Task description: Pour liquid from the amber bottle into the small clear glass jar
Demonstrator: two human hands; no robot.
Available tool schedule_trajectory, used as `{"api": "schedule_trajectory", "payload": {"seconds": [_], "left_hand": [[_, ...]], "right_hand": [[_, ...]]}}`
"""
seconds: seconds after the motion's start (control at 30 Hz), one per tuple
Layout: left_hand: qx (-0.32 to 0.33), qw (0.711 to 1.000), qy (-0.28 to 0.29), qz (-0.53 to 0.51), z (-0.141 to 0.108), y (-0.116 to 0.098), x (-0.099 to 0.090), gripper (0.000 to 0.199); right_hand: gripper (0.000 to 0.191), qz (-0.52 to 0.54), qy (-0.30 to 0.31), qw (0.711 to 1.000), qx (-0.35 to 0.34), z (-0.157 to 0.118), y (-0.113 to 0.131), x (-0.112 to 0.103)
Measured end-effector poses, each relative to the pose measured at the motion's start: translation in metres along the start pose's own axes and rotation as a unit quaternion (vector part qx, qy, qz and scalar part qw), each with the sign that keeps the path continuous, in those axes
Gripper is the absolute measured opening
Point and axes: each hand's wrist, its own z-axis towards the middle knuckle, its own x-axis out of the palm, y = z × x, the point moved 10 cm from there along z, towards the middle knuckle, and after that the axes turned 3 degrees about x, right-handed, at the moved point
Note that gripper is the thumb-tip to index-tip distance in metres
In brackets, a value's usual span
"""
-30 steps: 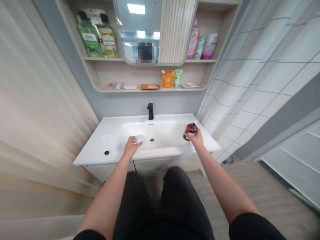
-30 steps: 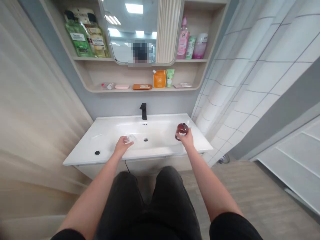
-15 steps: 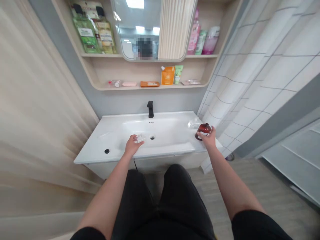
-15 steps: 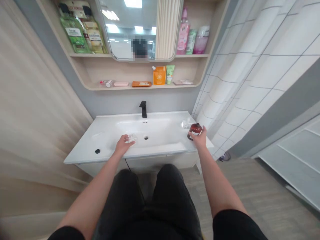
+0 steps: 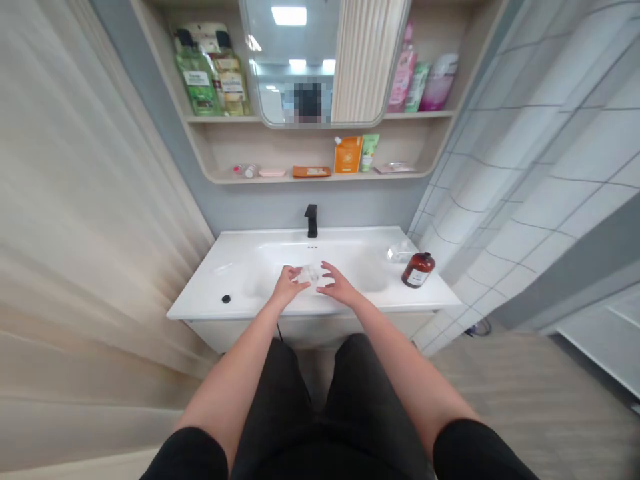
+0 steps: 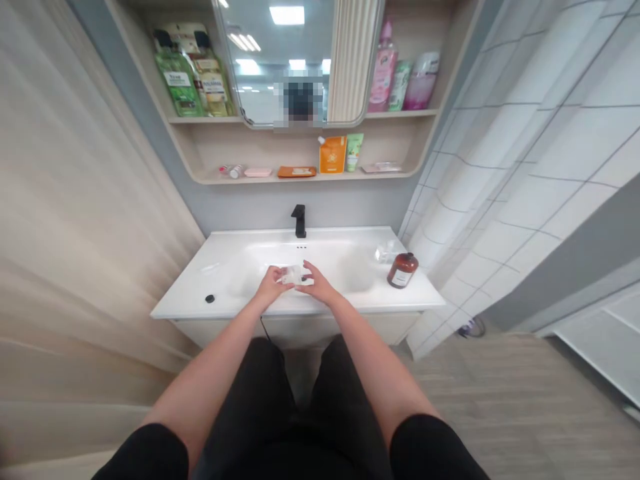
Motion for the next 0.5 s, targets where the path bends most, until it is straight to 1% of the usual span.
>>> {"api": "schedule_trajectory", "payload": {"seconds": [0.07, 0.13, 0.2, 0.23, 0.27, 0.3, 0.33, 0.37, 0.4, 0.43, 0.47, 0.5], "left_hand": [[-0.003, 1.0, 0.016, 0.006, -0.003, -0.002, 0.013, 0.063], [-0.011, 0.999, 0.031, 0.01, -0.008, -0.002, 0.022, 0.057], [-0.019, 0.997, 0.069, 0.015, -0.011, -0.004, 0.026, 0.049], [-0.017, 0.995, 0.091, 0.027, -0.011, -0.008, 0.023, 0.045], [-0.009, 0.993, 0.105, 0.048, -0.009, -0.013, 0.015, 0.041], [0.003, 0.991, 0.107, 0.078, -0.004, -0.021, 0.001, 0.038], [0.021, 0.989, 0.085, 0.117, 0.003, -0.031, -0.023, 0.034], [0.036, 0.987, 0.042, 0.153, 0.012, -0.043, -0.054, 0.03], [0.042, 0.981, -0.012, 0.191, 0.022, -0.054, -0.091, 0.025], [0.038, 0.967, -0.067, 0.243, 0.03, -0.065, -0.13, 0.02], [0.03, 0.945, -0.117, 0.304, 0.036, -0.075, -0.168, 0.017], [0.007, 0.918, -0.15, 0.367, 0.041, -0.082, -0.203, 0.017]], "right_hand": [[0.099, 0.075, 0.029, 0.996, 0.044, 0.014, -0.015, 0.022], [0.097, 0.121, 0.052, 0.989, 0.071, 0.02, -0.026, 0.034], [0.087, 0.139, 0.048, 0.986, 0.079, 0.022, -0.034, 0.034], [0.079, 0.137, 0.03, 0.987, 0.077, 0.023, -0.038, 0.029], [0.071, 0.128, 0.007, 0.989, 0.073, 0.023, -0.042, 0.023], [0.065, 0.112, -0.016, 0.991, 0.067, 0.023, -0.045, 0.017], [0.061, 0.091, -0.036, 0.993, 0.059, 0.024, -0.047, 0.012], [0.06, 0.069, -0.051, 0.995, 0.051, 0.024, -0.049, 0.008], [0.061, 0.051, -0.06, 0.996, 0.044, 0.025, -0.051, 0.007], [0.062, 0.04, -0.063, 0.996, 0.041, 0.025, -0.053, 0.007], [0.064, 0.034, -0.065, 0.996, 0.042, 0.026, -0.056, 0.007], [0.066, 0.03, -0.069, 0.996, 0.045, 0.027, -0.058, 0.007]]}}
